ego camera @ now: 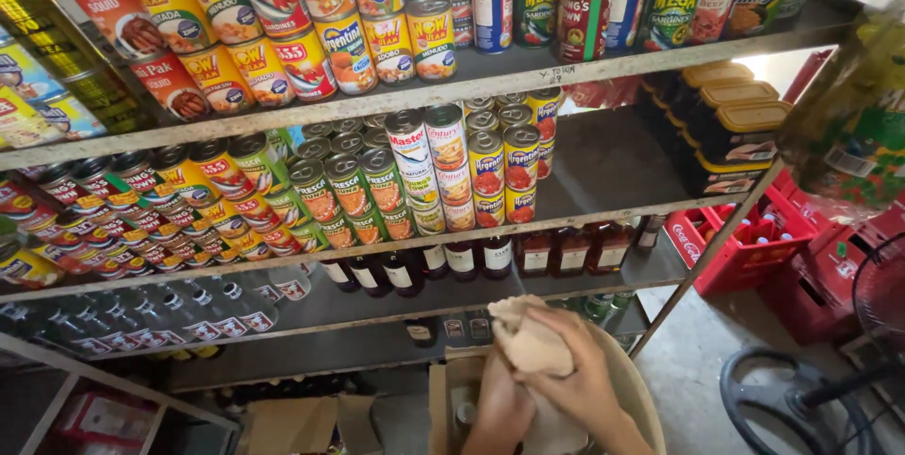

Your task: Cleaning and organizing canned goods on a shelf using a cloth.

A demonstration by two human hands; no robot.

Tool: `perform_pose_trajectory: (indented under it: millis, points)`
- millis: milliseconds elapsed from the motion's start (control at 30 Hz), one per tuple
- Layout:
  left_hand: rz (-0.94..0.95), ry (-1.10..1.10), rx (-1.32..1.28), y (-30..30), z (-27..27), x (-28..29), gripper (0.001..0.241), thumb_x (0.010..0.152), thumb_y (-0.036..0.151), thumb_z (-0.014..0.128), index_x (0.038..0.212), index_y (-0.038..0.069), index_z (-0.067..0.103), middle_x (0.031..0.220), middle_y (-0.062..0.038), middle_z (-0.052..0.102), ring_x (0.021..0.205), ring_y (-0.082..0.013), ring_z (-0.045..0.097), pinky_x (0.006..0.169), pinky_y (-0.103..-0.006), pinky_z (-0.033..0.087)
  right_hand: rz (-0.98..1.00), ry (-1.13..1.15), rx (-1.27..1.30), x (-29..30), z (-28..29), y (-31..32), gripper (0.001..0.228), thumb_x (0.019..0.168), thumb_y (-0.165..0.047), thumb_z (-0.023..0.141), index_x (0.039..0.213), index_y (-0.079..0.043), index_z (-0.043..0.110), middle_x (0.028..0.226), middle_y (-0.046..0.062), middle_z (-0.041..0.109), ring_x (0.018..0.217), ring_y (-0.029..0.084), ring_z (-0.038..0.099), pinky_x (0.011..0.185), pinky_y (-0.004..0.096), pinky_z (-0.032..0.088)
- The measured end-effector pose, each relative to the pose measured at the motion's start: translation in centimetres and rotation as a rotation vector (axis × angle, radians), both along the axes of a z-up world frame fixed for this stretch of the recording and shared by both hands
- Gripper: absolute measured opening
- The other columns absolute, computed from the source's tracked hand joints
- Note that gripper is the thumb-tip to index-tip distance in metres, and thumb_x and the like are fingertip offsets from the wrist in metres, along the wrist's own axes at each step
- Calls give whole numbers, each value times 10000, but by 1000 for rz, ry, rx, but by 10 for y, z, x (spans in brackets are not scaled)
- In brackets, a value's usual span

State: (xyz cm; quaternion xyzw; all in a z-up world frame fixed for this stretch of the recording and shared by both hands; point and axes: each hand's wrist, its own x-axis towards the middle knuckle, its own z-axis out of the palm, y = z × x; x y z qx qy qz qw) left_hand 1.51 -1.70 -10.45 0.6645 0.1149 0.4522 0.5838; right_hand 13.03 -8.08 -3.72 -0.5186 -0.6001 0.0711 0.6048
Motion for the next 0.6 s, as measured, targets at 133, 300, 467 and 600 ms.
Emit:
perform_pose_trajectory:
  millis: [133, 300, 467, 600]
  points:
    - [-381, -500, -993, 8, 13, 9, 633, 1040, 513, 366, 1447, 41, 480, 1375, -124, 613, 1258, -264, 608, 1094, -423, 481, 92, 144, -72, -6, 26, -10, 1145, 569, -97, 949, 1518, -31, 312, 1459, 168, 525, 1353, 300, 499, 1126, 393, 353]
    - [-321, -417, -1172, 9, 16, 7, 579, 1022, 507, 370, 1402, 96, 519, 1258, -103, 677, 1183, -252, 657, 1066, -442, 503, 123, -5, -296, 25, 23, -22, 880, 649, -47, 828, 1464, -41, 496, 1474, 138, 594, 1355, 254, 577, 1104, 375, 439]
    - [-336, -386, -1240, 9, 23, 3, 589, 1026, 541, 397, 1312, 52, 561, 1078, -132, 690, 996, -262, 695, 914, -448, 554, 68, 238, -197, 91, -71, -20, 597, 864, -83, 708, 1439, -3, 569, 1396, 196, 666, 1272, 296, 634, 1068, 391, 501]
    - [-216, -326, -1230, 2, 42, 5, 513, 990, 462, 424, 1239, 48, 595, 976, -114, 679, 887, -249, 691, 810, -415, 577, -304, 429, -38, 50, 29, -20, 596, 966, -157, 614, 1499, 26, 421, 1405, 187, 568, 1294, 305, 539, 1091, 398, 417]
